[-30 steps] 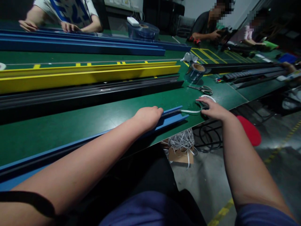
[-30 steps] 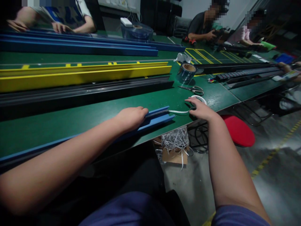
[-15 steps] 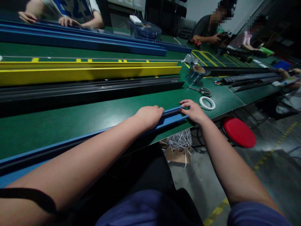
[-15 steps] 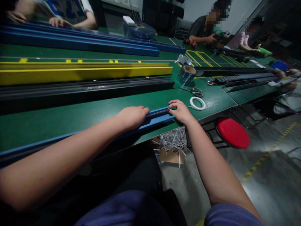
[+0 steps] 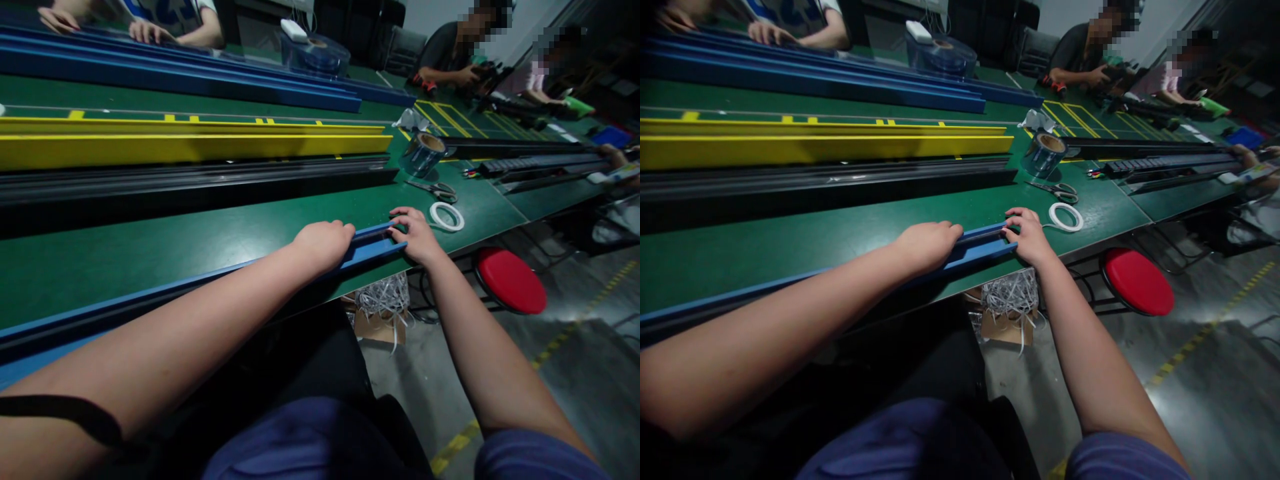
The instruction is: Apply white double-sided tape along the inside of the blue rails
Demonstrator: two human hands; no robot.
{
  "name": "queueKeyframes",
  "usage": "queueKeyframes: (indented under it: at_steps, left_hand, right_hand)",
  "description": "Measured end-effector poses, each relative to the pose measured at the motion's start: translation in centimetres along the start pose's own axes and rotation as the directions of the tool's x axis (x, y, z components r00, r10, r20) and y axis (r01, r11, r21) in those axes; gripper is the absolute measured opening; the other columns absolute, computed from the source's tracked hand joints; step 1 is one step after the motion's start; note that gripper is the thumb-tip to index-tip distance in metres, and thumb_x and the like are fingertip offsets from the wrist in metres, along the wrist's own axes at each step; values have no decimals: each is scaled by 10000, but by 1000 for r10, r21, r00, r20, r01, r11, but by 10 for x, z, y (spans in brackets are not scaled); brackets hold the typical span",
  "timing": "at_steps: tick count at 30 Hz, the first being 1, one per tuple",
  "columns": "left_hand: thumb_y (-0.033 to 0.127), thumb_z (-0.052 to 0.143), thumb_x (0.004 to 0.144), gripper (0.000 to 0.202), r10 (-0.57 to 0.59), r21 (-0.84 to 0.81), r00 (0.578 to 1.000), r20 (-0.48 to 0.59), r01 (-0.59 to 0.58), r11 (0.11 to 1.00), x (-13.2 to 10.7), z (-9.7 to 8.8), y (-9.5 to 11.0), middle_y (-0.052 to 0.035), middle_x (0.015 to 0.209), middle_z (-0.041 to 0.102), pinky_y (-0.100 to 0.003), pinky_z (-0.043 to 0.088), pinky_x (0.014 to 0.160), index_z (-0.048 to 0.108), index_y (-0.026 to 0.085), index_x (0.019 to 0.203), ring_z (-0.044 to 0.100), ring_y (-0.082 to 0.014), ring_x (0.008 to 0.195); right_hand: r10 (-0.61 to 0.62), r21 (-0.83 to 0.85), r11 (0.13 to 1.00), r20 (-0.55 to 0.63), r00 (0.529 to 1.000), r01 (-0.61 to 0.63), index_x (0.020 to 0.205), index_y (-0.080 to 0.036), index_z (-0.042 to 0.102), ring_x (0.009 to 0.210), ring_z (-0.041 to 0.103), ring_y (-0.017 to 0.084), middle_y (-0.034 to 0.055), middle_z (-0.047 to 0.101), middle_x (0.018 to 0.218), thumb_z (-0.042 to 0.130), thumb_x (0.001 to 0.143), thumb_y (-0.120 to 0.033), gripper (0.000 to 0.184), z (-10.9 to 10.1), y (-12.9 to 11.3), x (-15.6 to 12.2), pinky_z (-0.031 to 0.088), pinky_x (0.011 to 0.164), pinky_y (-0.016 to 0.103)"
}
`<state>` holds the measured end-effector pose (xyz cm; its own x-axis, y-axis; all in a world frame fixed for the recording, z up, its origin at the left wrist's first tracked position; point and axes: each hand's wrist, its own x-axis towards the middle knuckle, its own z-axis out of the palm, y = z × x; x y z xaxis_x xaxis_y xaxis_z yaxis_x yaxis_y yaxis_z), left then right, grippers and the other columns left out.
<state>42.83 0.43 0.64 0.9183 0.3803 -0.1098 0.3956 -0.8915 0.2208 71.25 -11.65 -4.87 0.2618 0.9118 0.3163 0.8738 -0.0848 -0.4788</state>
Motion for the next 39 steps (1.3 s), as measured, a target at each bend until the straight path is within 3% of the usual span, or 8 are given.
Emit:
queueKeyframes:
  at_steps: [6, 14, 27, 30, 35, 37, 39]
  left_hand:
    - [154, 404, 1025, 353, 2, -1, 1000, 2, -2, 1000, -2, -3, 3, -164, 1165, 725, -381, 582, 865, 646, 145, 1280, 738, -306, 1049]
    - [152, 392, 1026, 362, 3, -4, 1000, -15, -3, 1000, -1, -1, 3, -177, 1159, 726, -390, 586, 864, 653, 130, 1276, 738, -313, 1049]
    - [166, 399, 1012, 374, 9, 6, 999, -34, -9, 1000, 3, 6, -2, -175, 1169, 733, -403, 580, 869, 660, 163, 1281, 735, -308, 1034]
    - [178, 414, 1006, 357, 13, 15, 999, -43, -12, 1000, 3, 7, -3, -172, 1157, 734, -403, 583, 850, 662, 164, 1262, 740, -314, 1016]
    - [243, 429, 1022, 340, 13, 21, 999, -30, -13, 1000, 4, 8, -5, -163, 1152, 732, -375, 579, 843, 658, 175, 1264, 743, -304, 1012]
    - [272, 425, 1029, 341, 9, 21, 1000, -13, -9, 1000, 5, 7, -5, -163, 1166, 729, -382, 579, 843, 658, 183, 1261, 742, -309, 1007]
    - [259, 416, 1024, 337, 8, 29, 1000, -4, -8, 1000, 5, 6, -5, -162, 1174, 729, -386, 577, 836, 656, 184, 1248, 741, -312, 1000]
  right_hand:
    - [54, 18, 998, 44, 998, -55, 878, -226, 717, 1266, 548, 324, 90, 648, 1285, 727, 834, -337, 120, 0, 4, 6, 409, 1164, 572]
    - [57, -44, 997, 8, 998, -56, 875, -231, 724, 1275, 534, 330, 86, 663, 1266, 705, 830, -299, 84, 4, 6, 7, 402, 1172, 575]
    - [-60, -164, 984, 49, 997, 67, 850, -217, 702, 1168, 553, 327, 93, 683, 1130, 643, 847, -196, 63, 2, -4, 18, 375, 1113, 559]
    - [-53, -197, 979, 2, 999, 52, 866, -210, 712, 1145, 555, 327, 109, 669, 1135, 652, 896, -244, 75, 0, 0, 26, 376, 1105, 557]
    - [-43, -258, 966, -43, 998, 30, 1187, -259, 780, 1192, 540, 337, 113, 674, 1203, 599, 1004, -339, 269, 0, 3, 26, 364, 1126, 563]
    - [-30, -276, 961, -62, 998, 12, 1415, -272, 700, 1239, 531, 350, 117, 663, 1278, 575, 1014, -333, 425, 2, 3, 25, 353, 1145, 576]
    - [6, -257, 966, -98, 995, -31, 1631, -246, 501, 1260, 538, 357, 126, 653, 1317, 572, 995, -307, 642, 4, 5, 25, 368, 1153, 578]
